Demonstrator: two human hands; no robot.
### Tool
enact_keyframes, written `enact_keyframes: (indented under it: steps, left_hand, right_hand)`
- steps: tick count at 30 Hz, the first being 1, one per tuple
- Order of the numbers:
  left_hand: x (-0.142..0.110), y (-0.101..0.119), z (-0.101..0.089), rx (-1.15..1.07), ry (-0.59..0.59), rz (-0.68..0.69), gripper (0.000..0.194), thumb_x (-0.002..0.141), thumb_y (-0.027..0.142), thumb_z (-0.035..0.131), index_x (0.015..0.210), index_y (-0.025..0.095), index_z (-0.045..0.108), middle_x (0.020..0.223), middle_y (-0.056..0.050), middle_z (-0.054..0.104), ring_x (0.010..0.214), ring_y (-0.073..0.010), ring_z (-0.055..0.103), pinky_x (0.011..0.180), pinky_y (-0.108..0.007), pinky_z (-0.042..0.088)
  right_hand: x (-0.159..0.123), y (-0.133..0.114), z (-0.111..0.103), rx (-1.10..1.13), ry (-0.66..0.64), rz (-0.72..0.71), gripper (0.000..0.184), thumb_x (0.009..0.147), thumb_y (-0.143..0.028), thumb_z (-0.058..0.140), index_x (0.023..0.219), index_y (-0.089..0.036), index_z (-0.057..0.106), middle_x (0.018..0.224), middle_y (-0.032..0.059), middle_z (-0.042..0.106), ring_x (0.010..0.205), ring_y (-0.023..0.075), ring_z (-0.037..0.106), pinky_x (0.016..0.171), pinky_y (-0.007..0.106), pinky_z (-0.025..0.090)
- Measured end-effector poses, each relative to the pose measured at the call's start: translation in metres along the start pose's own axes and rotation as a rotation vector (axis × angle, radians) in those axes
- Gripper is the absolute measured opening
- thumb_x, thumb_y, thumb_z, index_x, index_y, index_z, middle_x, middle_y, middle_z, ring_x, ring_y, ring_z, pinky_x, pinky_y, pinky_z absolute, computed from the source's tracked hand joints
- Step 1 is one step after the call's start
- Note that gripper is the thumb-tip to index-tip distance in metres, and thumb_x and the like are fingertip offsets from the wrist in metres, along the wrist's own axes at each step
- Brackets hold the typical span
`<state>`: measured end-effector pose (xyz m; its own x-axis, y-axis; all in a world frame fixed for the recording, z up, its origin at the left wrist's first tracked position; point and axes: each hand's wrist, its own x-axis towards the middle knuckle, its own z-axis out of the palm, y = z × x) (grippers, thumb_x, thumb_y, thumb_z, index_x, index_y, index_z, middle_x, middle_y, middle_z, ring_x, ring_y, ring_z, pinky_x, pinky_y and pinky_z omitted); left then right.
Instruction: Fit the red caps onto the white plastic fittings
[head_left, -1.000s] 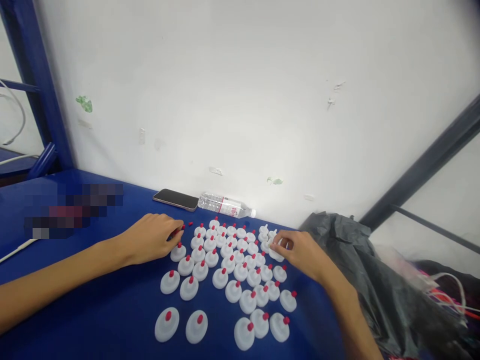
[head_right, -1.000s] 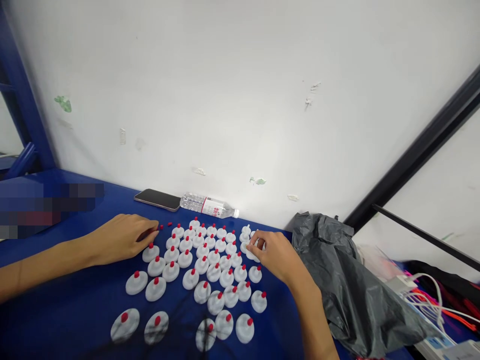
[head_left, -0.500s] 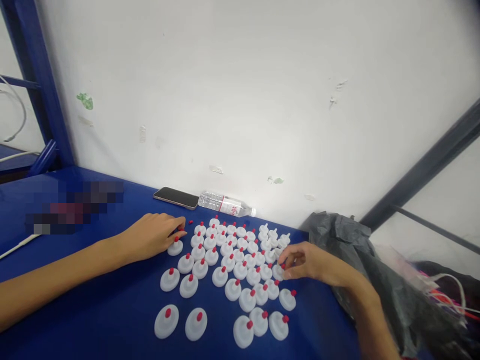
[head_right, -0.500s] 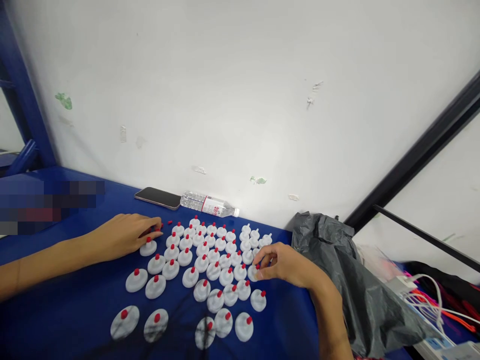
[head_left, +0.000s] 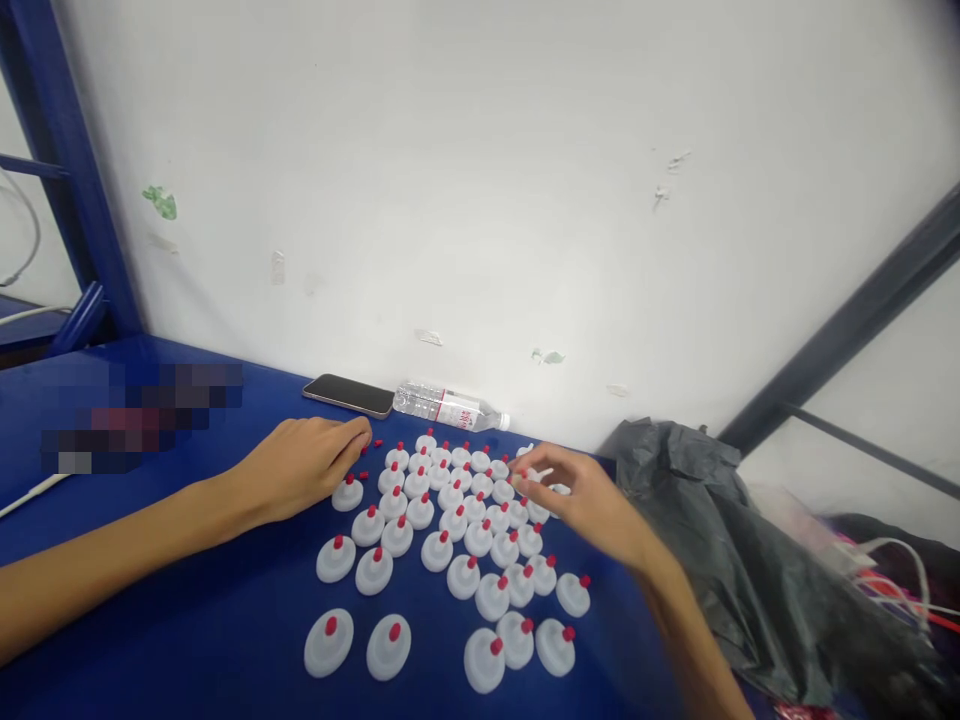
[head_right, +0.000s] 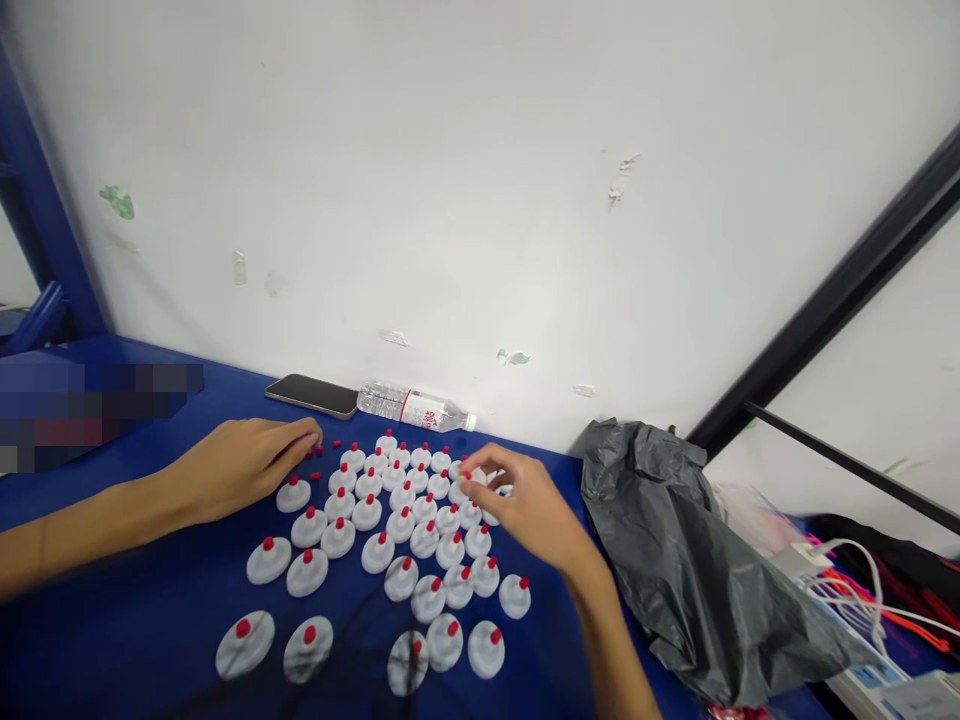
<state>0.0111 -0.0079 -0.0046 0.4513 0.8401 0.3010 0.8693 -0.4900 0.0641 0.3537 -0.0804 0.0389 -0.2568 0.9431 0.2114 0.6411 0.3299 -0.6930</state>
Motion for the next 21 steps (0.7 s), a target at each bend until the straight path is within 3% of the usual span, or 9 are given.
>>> enact_keyframes:
  steps: [3,8,12,15,21]
  left_hand:
    - [-0.007,0.008,-0.005,-0.105,0.167,0.154,0.03,0.102,0.034,0.031,0.097,0.024,0.059,0.075,0.001,0.069,0.067,-0.0188,0.066,0.06,-0.029,0.038]
    - [-0.027,0.033,-0.01,-0.177,0.352,0.472,0.015,0.099,0.034,0.046,0.104,0.024,0.056,0.072,0.004,0.066,0.057,-0.0147,0.061,0.053,-0.029,0.038]
    - [-0.039,0.052,-0.008,-0.153,0.312,0.586,0.013,0.099,0.035,0.047,0.102,0.025,0.055,0.073,0.003,0.065,0.057,-0.0168,0.061,0.051,-0.032,0.038]
    - [-0.041,0.057,-0.005,-0.147,0.23,0.616,0.013,0.102,0.028,0.041,0.1,0.025,0.053,0.075,0.004,0.065,0.057,-0.0159,0.06,0.05,-0.033,0.037]
    - [-0.034,0.047,0.001,-0.246,0.26,0.539,0.019,0.102,0.019,0.037,0.088,0.024,0.049,0.07,0.005,0.058,0.053,-0.0137,0.053,0.048,-0.03,0.034]
  right_hand:
    - [0.003,-0.016,0.031,-0.155,0.118,-0.121,0.021,0.093,-0.039,0.065,0.11,-0.027,0.063,0.108,0.0015,0.071,0.088,0.0181,0.065,0.082,0.035,0.053]
    - [-0.003,-0.041,0.068,-0.269,0.125,-0.391,0.03,0.091,-0.036,0.07,0.116,-0.025,0.059,0.102,0.0032,0.071,0.093,0.02,0.066,0.082,0.034,0.055]
    - [-0.008,-0.05,0.084,-0.424,0.146,-0.602,0.02,0.094,-0.025,0.065,0.112,-0.022,0.058,0.096,0.0023,0.073,0.081,0.0189,0.065,0.074,0.032,0.056]
    - [-0.008,-0.051,0.091,-0.434,0.182,-0.67,0.02,0.094,-0.017,0.062,0.113,-0.022,0.056,0.098,0.0015,0.074,0.08,0.0182,0.065,0.074,0.031,0.056]
    - [-0.004,-0.05,0.094,-0.413,0.233,-0.782,0.029,0.1,-0.018,0.055,0.128,-0.019,0.048,0.115,0.0043,0.072,0.096,0.0172,0.067,0.091,0.032,0.056]
